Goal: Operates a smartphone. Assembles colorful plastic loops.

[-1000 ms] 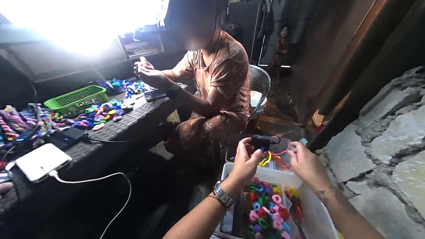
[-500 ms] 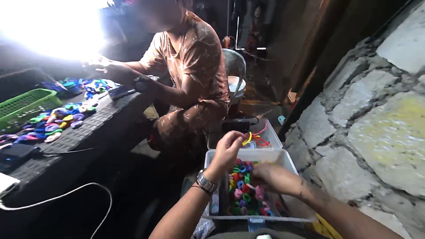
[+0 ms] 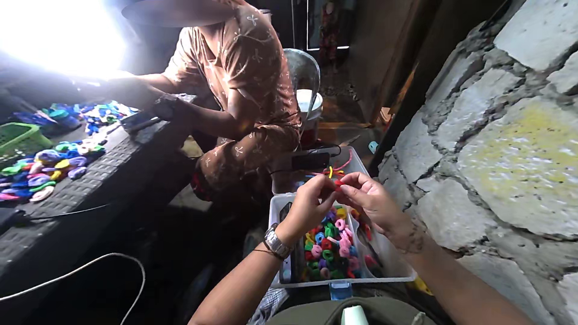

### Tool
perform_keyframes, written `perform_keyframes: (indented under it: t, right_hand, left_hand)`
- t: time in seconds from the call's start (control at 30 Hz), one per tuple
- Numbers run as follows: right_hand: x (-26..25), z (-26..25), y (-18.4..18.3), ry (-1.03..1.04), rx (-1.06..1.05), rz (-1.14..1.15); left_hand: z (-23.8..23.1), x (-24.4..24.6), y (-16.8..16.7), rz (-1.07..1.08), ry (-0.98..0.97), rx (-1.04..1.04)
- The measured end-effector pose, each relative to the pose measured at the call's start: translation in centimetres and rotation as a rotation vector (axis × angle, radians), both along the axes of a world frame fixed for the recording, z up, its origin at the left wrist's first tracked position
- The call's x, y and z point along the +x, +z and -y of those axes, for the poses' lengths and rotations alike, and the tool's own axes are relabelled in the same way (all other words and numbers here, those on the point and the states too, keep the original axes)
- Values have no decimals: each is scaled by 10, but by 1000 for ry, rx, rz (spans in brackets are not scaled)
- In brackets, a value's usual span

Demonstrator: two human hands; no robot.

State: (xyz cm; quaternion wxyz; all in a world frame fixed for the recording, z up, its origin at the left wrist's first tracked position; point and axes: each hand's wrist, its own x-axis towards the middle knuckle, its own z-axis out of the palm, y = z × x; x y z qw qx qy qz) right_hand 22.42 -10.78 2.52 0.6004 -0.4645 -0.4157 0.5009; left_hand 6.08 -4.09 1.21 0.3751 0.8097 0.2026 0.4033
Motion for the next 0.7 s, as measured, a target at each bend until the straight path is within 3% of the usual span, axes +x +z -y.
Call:
perform_keyframes:
  t: [0.13, 0.2, 0.27, 0.3, 0.37, 0.43, 0.5, 0.6, 0.7]
  right_hand:
    - [3, 0, -4, 78, -26, 10]
    - [9, 1, -10, 143, 21, -153]
    - [19, 0, -21, 338, 179, -274]
    - [23, -1, -26, 419, 282, -179]
    - [20, 1, -24, 323, 373, 305]
    - [11, 2, -21, 195, 266, 676]
    - [12, 2, -17, 236, 153, 464]
    - [17, 2, -14, 207, 66, -238]
    - [21, 0, -17, 179, 90, -577]
  left_hand:
    - [-1, -1, -1, -25, -7, 80]
    - [0, -4, 4, 12, -44, -78]
    - [0, -4, 9, 129, -58, -300]
    - [-1, -5, 10, 203, -53, -382]
    - [-5, -6, 9, 308, -48, -441]
    - [-6, -7, 5, 298, -90, -406]
    - [-4, -10, 4, 177, -190, -338]
    - [-3, -12, 4, -48, -342, -294]
    - [-4, -11, 2, -34, -346, -239]
